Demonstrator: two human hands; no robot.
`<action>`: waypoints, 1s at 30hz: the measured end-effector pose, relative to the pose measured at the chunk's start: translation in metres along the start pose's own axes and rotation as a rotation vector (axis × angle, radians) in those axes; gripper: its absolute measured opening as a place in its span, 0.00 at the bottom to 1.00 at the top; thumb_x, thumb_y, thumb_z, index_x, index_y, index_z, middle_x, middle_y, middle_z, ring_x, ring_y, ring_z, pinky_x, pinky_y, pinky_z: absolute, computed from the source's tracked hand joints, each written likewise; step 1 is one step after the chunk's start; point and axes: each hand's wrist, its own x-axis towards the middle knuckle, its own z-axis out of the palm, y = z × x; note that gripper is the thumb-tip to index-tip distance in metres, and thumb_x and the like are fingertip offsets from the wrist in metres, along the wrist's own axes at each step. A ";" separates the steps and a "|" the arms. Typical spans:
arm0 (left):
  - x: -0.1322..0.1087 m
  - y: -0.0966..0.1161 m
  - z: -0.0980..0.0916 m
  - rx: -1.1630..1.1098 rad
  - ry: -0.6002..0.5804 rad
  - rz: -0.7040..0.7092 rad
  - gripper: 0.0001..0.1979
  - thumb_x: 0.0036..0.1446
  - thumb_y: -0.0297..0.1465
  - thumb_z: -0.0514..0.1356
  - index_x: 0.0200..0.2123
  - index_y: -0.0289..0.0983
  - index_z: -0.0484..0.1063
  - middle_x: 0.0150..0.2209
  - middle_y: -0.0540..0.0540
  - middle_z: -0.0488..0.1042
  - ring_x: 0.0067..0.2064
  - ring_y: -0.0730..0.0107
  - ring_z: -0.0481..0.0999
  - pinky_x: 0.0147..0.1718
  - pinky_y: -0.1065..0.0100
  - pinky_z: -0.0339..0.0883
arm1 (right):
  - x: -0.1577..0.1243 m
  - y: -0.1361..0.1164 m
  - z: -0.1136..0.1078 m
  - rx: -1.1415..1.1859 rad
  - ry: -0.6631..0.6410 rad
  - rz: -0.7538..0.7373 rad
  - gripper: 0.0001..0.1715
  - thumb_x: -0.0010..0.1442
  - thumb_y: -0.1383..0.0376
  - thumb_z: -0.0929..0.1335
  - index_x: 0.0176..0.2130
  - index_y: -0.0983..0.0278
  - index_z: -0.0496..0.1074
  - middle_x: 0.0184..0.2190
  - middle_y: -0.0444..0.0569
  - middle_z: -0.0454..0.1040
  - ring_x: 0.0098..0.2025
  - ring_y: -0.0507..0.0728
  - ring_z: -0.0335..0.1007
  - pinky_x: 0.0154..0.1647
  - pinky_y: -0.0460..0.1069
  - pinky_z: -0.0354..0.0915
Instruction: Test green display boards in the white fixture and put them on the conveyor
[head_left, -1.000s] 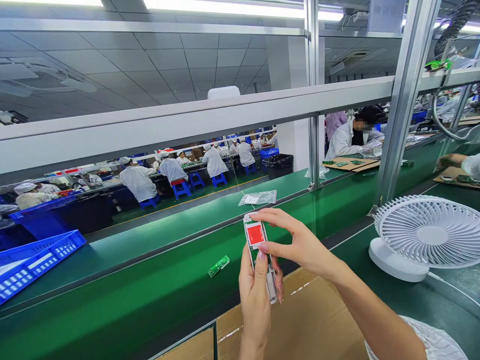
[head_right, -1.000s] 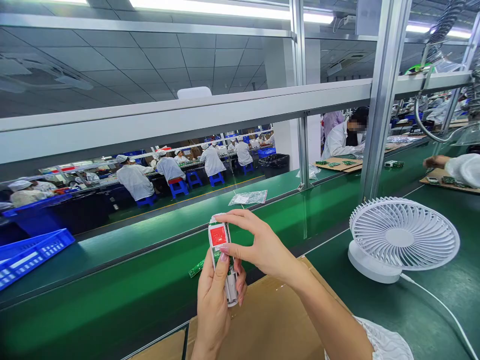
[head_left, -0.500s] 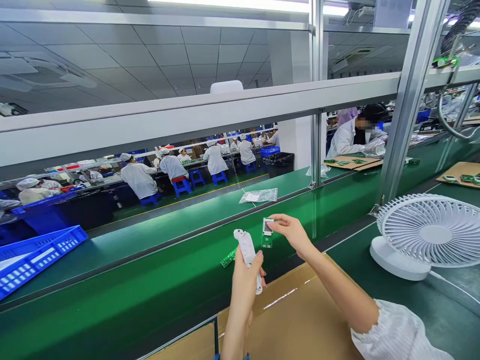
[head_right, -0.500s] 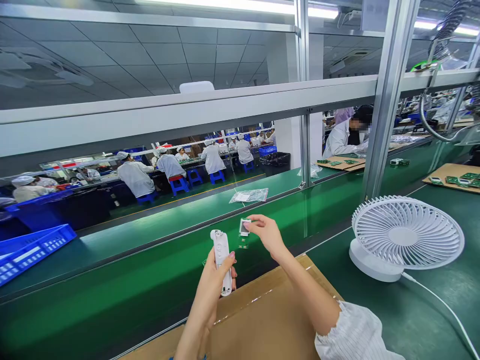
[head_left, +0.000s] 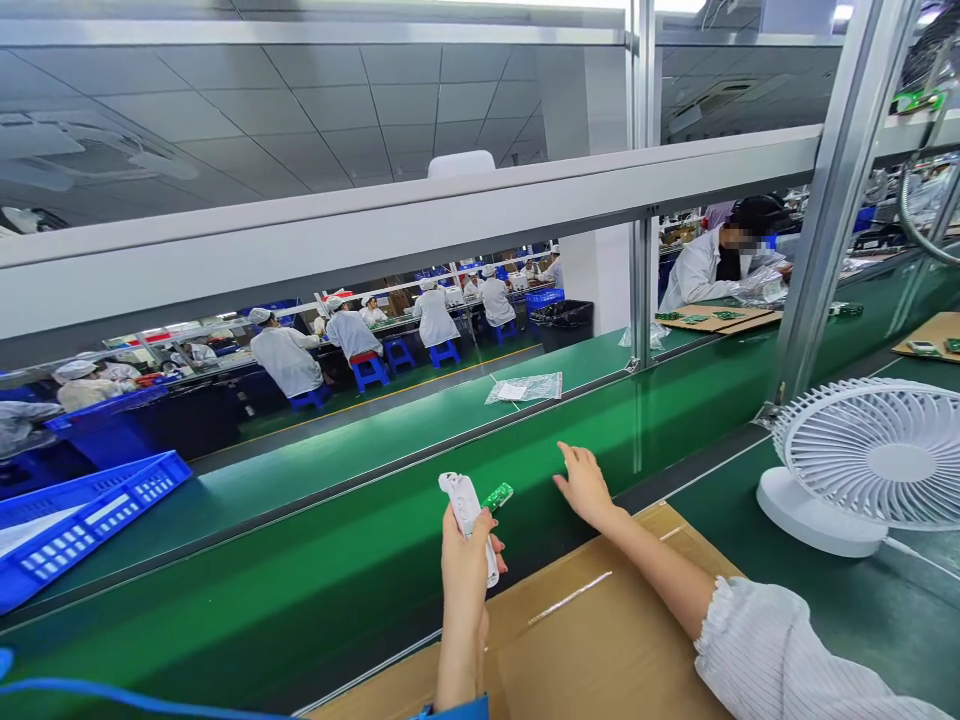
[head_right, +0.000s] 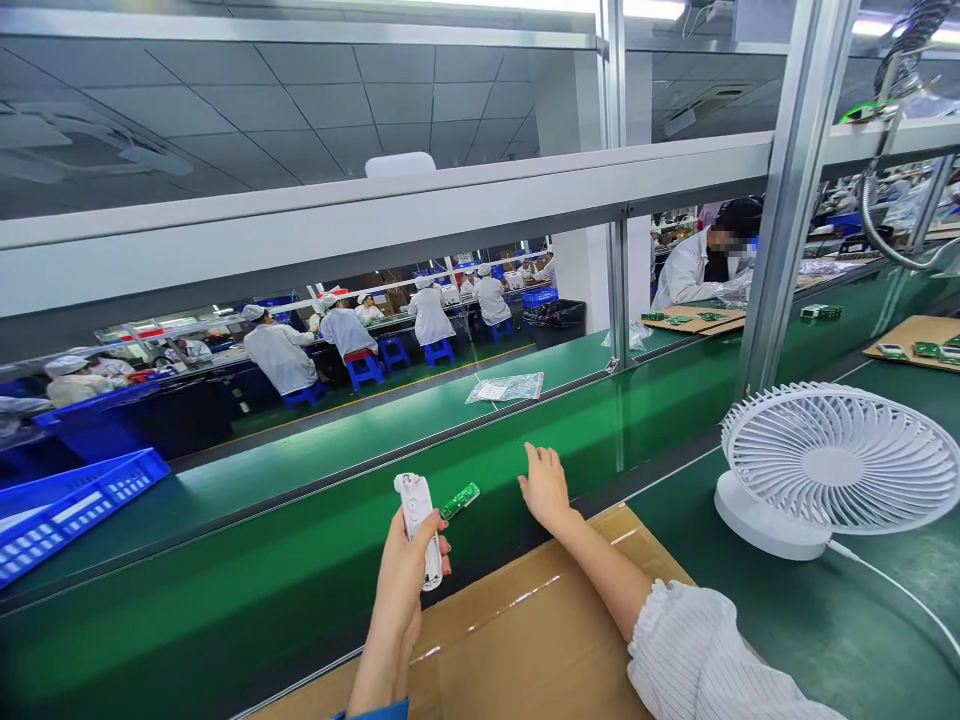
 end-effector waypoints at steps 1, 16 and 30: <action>-0.001 0.000 0.002 0.001 -0.015 0.005 0.23 0.47 0.38 0.60 0.46 0.36 0.60 0.24 0.52 0.67 0.15 0.77 0.63 0.11 0.74 0.59 | 0.000 -0.007 0.006 0.004 -0.050 -0.046 0.37 0.53 0.71 0.65 0.61 0.66 0.55 0.59 0.59 0.59 0.64 0.65 0.45 0.63 0.60 0.46; -0.009 0.009 0.010 -0.100 -0.198 0.067 0.32 0.43 0.39 0.66 0.50 0.35 0.60 0.26 0.51 0.68 0.18 0.77 0.63 0.13 0.75 0.59 | 0.002 -0.042 -0.005 0.125 -0.031 -0.174 0.13 0.56 0.62 0.66 0.36 0.69 0.74 0.32 0.53 0.72 0.35 0.59 0.68 0.40 0.52 0.63; -0.027 0.028 0.017 -0.070 -0.445 0.057 0.33 0.46 0.40 0.66 0.54 0.37 0.60 0.21 0.55 0.65 0.17 0.78 0.61 0.15 0.75 0.57 | -0.044 -0.123 -0.095 0.837 -0.284 -0.238 0.23 0.53 0.56 0.68 0.46 0.64 0.70 0.25 0.43 0.66 0.22 0.49 0.63 0.24 0.47 0.68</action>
